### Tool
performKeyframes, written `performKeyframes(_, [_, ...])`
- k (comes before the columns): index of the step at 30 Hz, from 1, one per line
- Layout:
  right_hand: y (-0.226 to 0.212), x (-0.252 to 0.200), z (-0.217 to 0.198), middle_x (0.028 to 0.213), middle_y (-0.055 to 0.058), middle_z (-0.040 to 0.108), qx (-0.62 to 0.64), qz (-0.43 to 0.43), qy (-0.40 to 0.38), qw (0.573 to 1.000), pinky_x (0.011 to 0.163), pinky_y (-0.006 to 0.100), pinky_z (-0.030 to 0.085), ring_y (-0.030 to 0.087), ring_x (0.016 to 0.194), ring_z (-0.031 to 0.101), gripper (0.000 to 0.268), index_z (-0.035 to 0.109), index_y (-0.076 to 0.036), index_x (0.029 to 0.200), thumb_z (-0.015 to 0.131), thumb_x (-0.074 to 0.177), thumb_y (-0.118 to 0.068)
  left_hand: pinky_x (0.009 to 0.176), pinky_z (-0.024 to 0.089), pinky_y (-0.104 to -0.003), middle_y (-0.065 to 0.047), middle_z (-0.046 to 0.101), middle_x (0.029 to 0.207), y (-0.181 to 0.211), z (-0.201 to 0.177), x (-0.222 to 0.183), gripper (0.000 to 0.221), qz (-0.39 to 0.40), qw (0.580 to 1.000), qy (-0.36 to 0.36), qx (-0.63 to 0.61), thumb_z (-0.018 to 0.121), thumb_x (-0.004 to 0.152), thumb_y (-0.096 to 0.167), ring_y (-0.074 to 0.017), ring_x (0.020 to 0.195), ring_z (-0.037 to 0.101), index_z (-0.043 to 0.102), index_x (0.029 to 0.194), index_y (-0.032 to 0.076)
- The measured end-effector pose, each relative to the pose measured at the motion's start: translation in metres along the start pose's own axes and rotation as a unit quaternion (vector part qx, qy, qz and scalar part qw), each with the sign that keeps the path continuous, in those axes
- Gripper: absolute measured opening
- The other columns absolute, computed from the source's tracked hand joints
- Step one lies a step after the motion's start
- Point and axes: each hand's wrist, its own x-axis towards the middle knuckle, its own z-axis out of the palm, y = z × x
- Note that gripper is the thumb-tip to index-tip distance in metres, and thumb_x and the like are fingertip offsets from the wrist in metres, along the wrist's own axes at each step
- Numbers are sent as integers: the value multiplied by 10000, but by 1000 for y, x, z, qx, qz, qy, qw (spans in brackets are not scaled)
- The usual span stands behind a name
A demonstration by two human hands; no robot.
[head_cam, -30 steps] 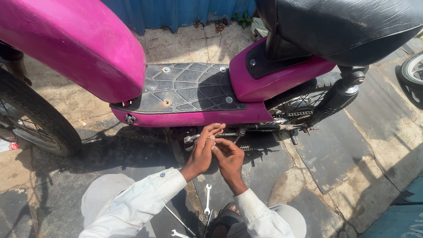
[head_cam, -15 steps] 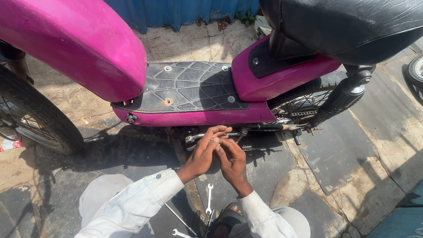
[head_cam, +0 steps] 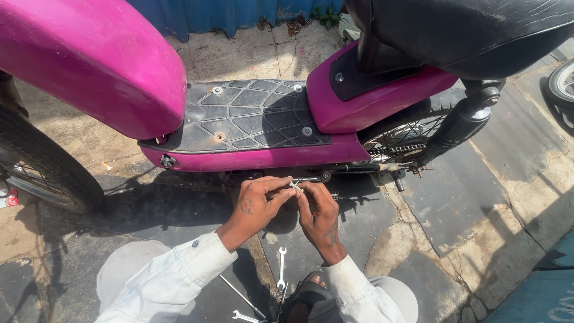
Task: Removing the side panels of a pink moped using a T-handle wrench.
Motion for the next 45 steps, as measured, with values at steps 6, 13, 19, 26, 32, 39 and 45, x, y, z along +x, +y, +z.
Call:
performKeyframes(6, [-6,3,-2,998,86,724,8,-20,17,1000,711,259,633,153,862,760,148,701,-10,1109,701,983,-88,718,648,-233,-132,813,931,-11,-4,10,302,-154,971,-48,-175,729,930,186,-114,784,760,762,1165,-1])
performKeyframes(13, [-9,4,-12,986,81,730,22,-62,-7,998,698,259,610,152,845,739,149,726,-19,1107,723,973,-83,740,626,-252,-146,803,938,-7,-17,11,275,-164,954,-82,-237,762,888,98,-142,807,745,776,1127,-38])
performKeyframes(19, [-4,5,-18,885,63,726,57,-14,-54,997,615,253,591,121,728,715,174,744,-8,1115,670,1004,-121,789,649,-266,-99,807,1033,-1,-23,9,241,-95,982,-103,-124,761,854,74,-155,889,785,788,1090,32])
performKeyframes(26, [14,-4,-9,664,14,644,138,111,-91,980,551,232,520,91,603,650,436,711,-23,857,531,1091,-344,861,645,-308,-105,805,1075,-1,-16,7,213,17,997,-72,14,750,854,53,-206,990,794,808,1055,96])
performKeyframes(32, [22,-7,-5,570,9,581,277,265,-98,918,498,246,511,99,504,609,568,660,-24,762,464,1097,-438,869,623,-351,-129,801,1048,-1,-12,7,213,54,994,-78,47,773,833,69,-234,980,789,802,1043,67])
performKeyframes(39, [0,5,-14,814,20,693,174,182,-91,964,630,216,559,61,746,677,350,686,-50,1064,549,1035,-371,798,643,-303,-94,816,1012,5,-14,10,214,-41,998,-48,12,777,841,117,-182,910,802,802,1052,84])
performKeyframes(45, [-11,4,-13,860,22,657,65,67,-57,994,614,245,523,88,723,635,339,668,-13,989,588,1050,-337,813,639,-296,-94,811,1031,3,-13,8,211,-27,999,-42,-2,775,844,100,-176,930,794,804,1052,72])
